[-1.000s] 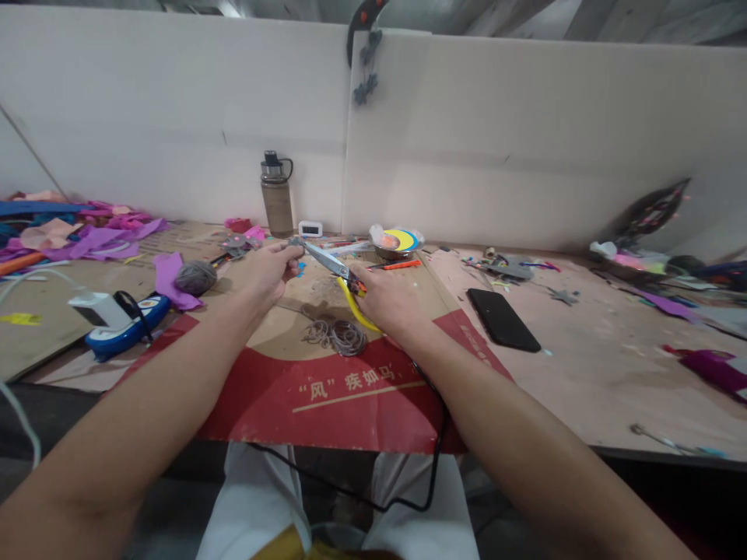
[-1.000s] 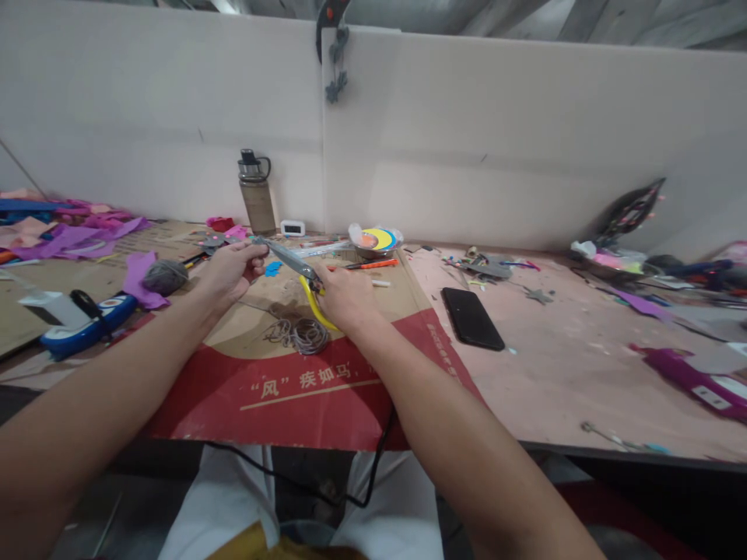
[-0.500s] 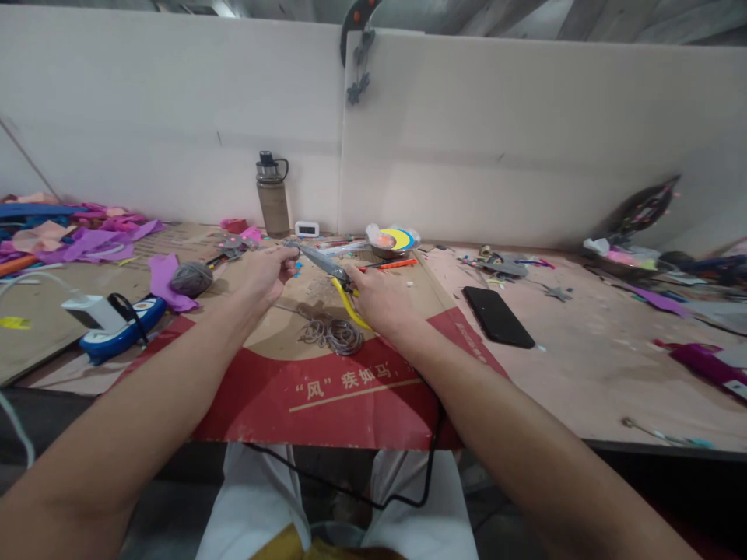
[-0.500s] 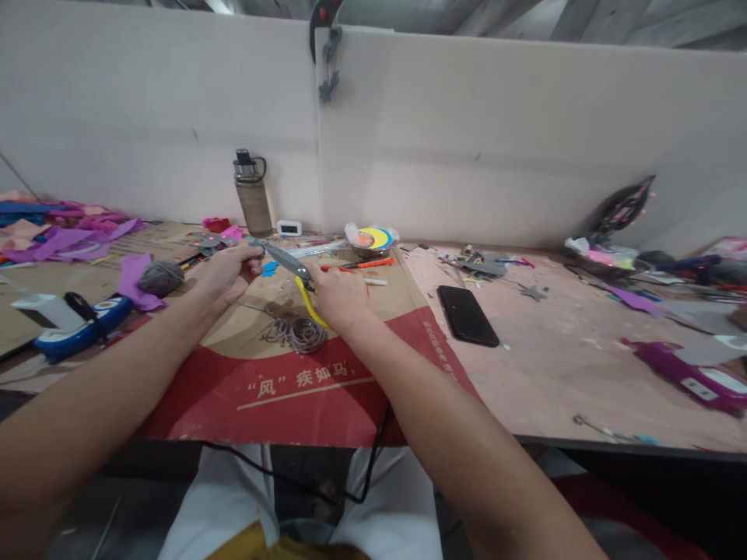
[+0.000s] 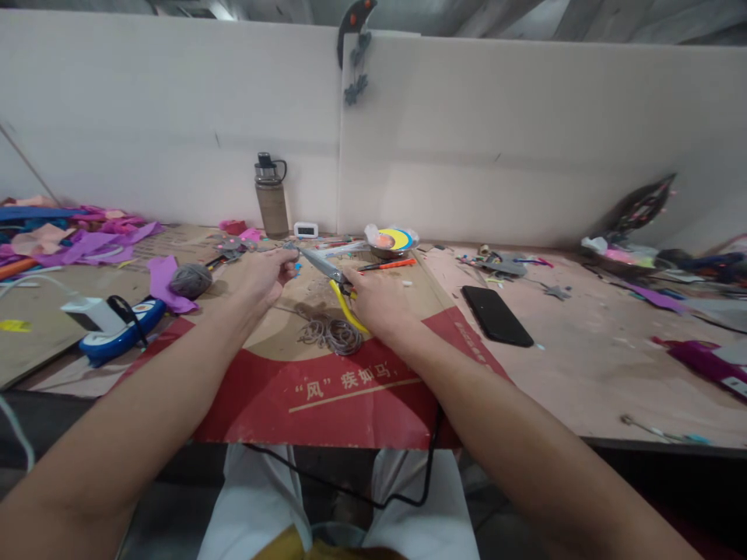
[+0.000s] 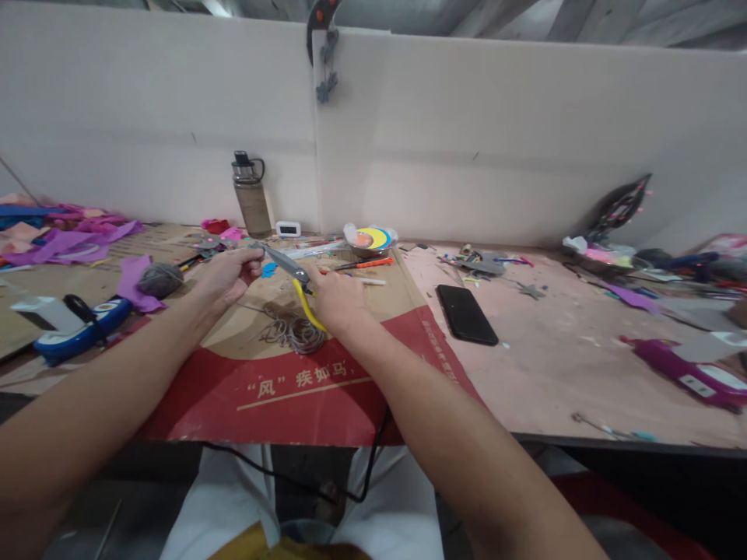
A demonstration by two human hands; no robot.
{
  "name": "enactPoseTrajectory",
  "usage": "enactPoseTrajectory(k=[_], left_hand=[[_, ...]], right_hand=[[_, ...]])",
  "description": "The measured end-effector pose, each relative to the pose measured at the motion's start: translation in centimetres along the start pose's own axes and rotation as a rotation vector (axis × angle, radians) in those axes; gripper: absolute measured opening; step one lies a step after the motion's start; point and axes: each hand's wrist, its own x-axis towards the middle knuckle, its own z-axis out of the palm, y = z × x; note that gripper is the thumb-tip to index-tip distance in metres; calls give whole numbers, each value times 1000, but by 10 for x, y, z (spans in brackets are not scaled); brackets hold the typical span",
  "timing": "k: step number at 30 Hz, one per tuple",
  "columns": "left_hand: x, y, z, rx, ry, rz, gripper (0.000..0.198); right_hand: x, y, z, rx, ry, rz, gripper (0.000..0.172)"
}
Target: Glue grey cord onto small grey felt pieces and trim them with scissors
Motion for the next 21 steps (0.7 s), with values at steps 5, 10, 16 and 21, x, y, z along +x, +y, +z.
enactPoseTrajectory(k=[5, 10, 16, 21], left_hand=[[-2, 2, 2, 10, 11, -15, 14], [0, 3, 2, -26, 21, -56, 12], [-1, 5, 2, -72, 37, -107, 13], [-3, 5, 3, -59, 19, -106, 12]], right_hand=[[4, 6, 9, 223, 29, 43, 39], [6, 8, 11, 288, 75, 11, 41], [4, 8, 12, 227, 103, -33, 38], [2, 8, 8, 88, 55, -21, 37]])
